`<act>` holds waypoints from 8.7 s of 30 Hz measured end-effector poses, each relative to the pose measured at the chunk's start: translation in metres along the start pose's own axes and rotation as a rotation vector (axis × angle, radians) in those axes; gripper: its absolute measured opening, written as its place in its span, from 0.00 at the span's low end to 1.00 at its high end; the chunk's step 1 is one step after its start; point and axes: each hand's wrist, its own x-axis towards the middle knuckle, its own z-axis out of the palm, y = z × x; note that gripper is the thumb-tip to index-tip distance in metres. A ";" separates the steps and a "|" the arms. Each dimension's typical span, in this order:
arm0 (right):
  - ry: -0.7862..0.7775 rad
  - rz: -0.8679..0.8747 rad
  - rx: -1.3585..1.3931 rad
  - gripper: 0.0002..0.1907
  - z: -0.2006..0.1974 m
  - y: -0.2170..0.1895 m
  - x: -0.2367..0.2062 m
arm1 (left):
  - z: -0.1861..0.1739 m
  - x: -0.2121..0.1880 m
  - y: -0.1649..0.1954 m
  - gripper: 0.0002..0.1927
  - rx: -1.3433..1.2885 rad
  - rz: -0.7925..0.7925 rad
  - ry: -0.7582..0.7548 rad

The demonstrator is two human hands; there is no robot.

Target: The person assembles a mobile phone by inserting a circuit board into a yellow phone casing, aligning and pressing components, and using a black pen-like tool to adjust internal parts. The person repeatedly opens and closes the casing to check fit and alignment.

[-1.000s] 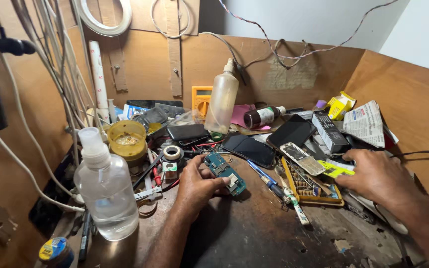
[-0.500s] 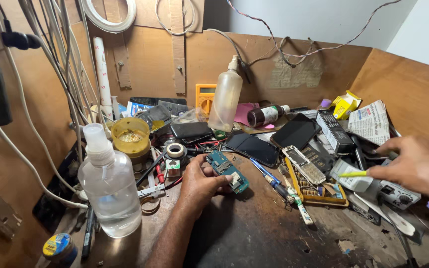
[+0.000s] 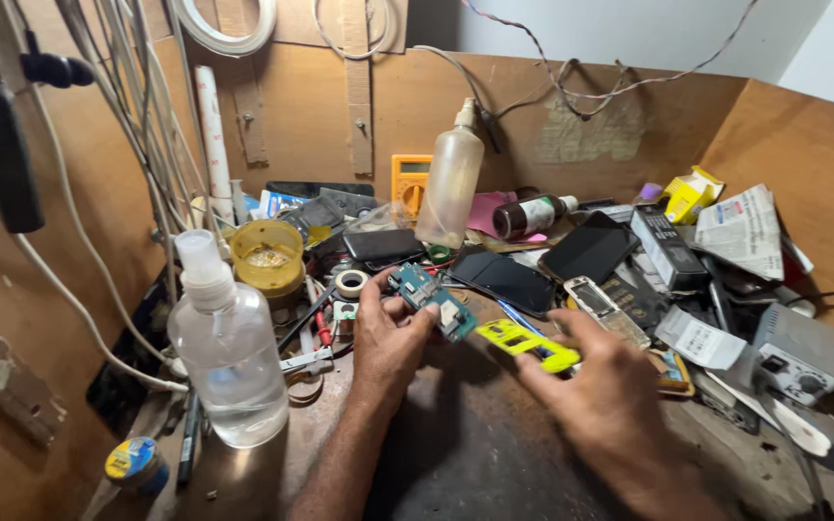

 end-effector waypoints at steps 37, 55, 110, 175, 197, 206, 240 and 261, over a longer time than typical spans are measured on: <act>-0.498 0.437 0.985 0.13 0.081 0.030 0.034 | 0.004 -0.003 -0.008 0.39 0.176 -0.049 -0.207; -0.473 0.373 0.934 0.12 0.071 0.031 0.033 | 0.001 0.000 -0.006 0.16 -0.091 -0.191 -0.165; -0.078 -0.226 0.147 0.24 0.053 -0.016 0.030 | 0.006 -0.005 -0.014 0.10 -0.200 -0.203 -0.194; -0.270 0.116 -0.033 0.31 0.067 0.006 0.033 | 0.010 0.003 0.004 0.14 -0.002 -0.070 0.212; 0.062 -0.285 0.136 0.24 0.071 -0.012 0.016 | 0.005 0.002 -0.011 0.18 -0.018 -0.212 0.003; -0.088 0.125 0.435 0.19 0.080 0.004 0.019 | 0.002 0.004 -0.016 0.15 -0.146 -0.177 0.041; -0.305 0.116 0.718 0.09 0.102 0.021 0.058 | 0.006 0.004 -0.019 0.14 -0.131 -0.178 0.033; -0.240 0.379 0.983 0.12 0.105 0.023 0.036 | 0.013 -0.007 -0.004 0.16 -0.127 -0.134 -0.034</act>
